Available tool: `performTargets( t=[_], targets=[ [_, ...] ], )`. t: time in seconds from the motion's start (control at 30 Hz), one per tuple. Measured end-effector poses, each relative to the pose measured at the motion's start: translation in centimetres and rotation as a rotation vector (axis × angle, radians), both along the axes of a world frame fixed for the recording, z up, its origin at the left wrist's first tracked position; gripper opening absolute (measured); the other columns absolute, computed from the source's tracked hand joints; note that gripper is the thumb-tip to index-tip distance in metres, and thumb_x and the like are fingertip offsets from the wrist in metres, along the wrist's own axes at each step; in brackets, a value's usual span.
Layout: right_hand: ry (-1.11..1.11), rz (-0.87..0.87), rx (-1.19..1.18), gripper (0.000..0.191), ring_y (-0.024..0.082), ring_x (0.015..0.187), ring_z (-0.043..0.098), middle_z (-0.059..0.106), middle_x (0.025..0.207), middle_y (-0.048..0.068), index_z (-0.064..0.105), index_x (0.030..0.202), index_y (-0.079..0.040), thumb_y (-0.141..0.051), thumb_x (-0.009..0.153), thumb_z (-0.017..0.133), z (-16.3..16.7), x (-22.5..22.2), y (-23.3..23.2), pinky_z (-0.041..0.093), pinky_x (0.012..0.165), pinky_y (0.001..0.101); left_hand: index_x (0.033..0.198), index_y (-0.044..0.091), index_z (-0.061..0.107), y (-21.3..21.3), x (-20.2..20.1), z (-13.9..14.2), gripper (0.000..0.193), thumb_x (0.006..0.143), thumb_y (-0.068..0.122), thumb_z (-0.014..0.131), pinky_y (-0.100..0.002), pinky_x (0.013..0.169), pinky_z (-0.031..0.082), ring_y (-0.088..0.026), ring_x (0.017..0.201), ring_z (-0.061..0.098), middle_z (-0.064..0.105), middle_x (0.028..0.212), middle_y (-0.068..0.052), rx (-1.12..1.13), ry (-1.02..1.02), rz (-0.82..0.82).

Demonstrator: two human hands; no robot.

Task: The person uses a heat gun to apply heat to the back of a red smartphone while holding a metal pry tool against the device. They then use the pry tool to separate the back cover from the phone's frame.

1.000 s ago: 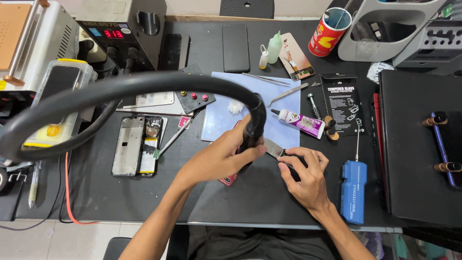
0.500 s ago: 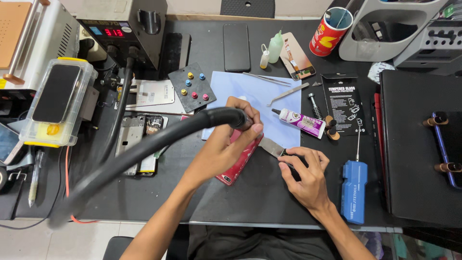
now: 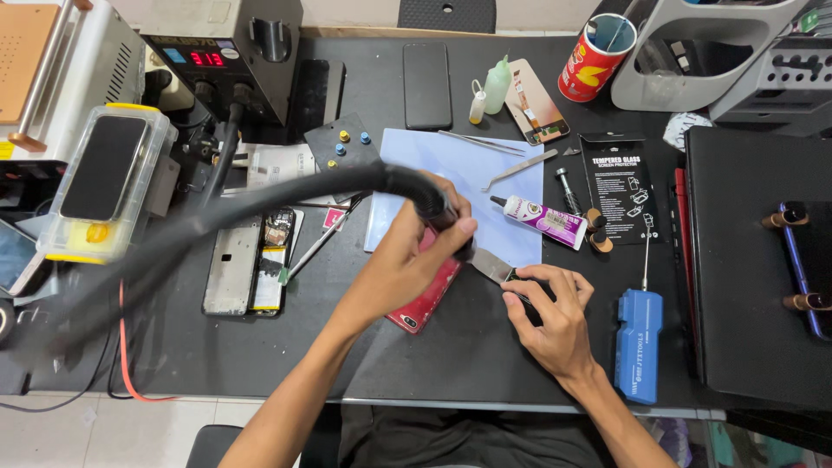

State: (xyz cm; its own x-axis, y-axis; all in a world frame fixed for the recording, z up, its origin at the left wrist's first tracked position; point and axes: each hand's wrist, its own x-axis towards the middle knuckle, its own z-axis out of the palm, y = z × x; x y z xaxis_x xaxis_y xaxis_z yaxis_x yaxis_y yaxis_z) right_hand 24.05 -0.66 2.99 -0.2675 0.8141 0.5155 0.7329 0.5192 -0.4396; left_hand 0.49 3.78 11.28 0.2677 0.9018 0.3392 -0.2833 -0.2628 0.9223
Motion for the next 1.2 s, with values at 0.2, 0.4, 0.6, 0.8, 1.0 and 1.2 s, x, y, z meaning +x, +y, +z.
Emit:
performTargets(
  t=[0.2, 0.4, 0.6, 0.8, 1.0, 1.2],
  targets=[
    [-0.005, -0.003, -0.003, 0.014, 0.02, 0.103, 0.06, 0.066, 0.112, 0.001, 0.076, 0.097, -0.013, -0.013, 0.083, 0.077, -0.1, 0.0, 0.0, 0.033, 0.101, 0.0387, 0.113, 0.005, 0.045, 0.6, -0.2, -0.3, 0.016, 0.105, 0.004, 0.059, -0.028, 0.091, 0.046, -0.011, 0.096, 0.049, 0.051, 0.104, -0.002, 0.034, 0.098, 0.12],
    [-0.002, 0.0, -0.006, 0.014, 0.02, 0.103, 0.06, 0.066, 0.111, 0.001, 0.076, 0.097, -0.013, -0.014, 0.083, 0.077, -0.2, 0.1, 0.0, 0.033, 0.101, 0.0385, 0.112, 0.004, 0.046, 0.7, -0.8, -0.4, 0.017, 0.106, 0.003, 0.062, -0.028, 0.091, 0.045, -0.012, 0.098, 0.049, 0.048, 0.105, -0.003, 0.138, 0.198, 0.223],
    [0.001, 0.006, 0.004, 0.013, 0.02, 0.102, 0.06, 0.066, 0.111, 0.001, 0.075, 0.096, -0.012, -0.014, 0.083, 0.077, -0.3, 0.1, 0.1, 0.032, 0.1, 0.0381, 0.115, 0.003, 0.048, 0.6, -2.4, 0.5, 0.017, 0.106, 0.004, 0.063, -0.028, 0.093, 0.049, -0.013, 0.102, 0.059, 0.057, 0.108, -0.004, 0.155, 0.226, 0.329],
    [0.07, 0.037, -0.027, 0.012, 0.021, 0.1, 0.062, 0.069, 0.108, 0.002, 0.076, 0.096, -0.012, -0.012, 0.084, 0.076, 1.7, -1.3, -0.2, 0.038, 0.097, 0.0362, 0.115, 0.002, 0.052, 1.4, -3.0, 1.2, 0.018, 0.103, 0.001, 0.066, -0.036, 0.115, 0.048, -0.021, 0.132, 0.061, 0.064, 0.12, -0.008, 0.383, 0.318, 0.467],
    [0.637, 0.35, -0.608, 0.021, 0.016, 0.096, 0.068, 0.071, 0.101, 0.005, 0.07, 0.111, -0.004, -0.019, 0.101, 0.06, 6.1, -4.9, 0.0, 0.054, 0.09, 0.0296, 0.125, 0.003, 0.06, 1.0, -4.4, 1.6, 0.043, 0.084, -0.007, 0.067, -0.051, 0.13, 0.035, -0.035, 0.151, 0.046, 0.059, 0.145, -0.012, 0.692, 0.728, 0.483],
    [0.742, 0.55, -1.031, 0.035, 0.013, 0.089, 0.067, 0.072, 0.096, 0.006, 0.066, 0.118, 0.003, -0.028, 0.105, 0.054, 8.8, -9.2, 3.5, 0.054, 0.087, 0.0292, 0.148, 0.013, 0.057, 1.1, -4.6, 1.5, 0.055, 0.093, 0.016, 0.064, -0.052, 0.128, 0.035, -0.035, 0.151, 0.042, 0.049, 0.157, -0.009, 0.859, 0.945, 0.58]
  ],
)
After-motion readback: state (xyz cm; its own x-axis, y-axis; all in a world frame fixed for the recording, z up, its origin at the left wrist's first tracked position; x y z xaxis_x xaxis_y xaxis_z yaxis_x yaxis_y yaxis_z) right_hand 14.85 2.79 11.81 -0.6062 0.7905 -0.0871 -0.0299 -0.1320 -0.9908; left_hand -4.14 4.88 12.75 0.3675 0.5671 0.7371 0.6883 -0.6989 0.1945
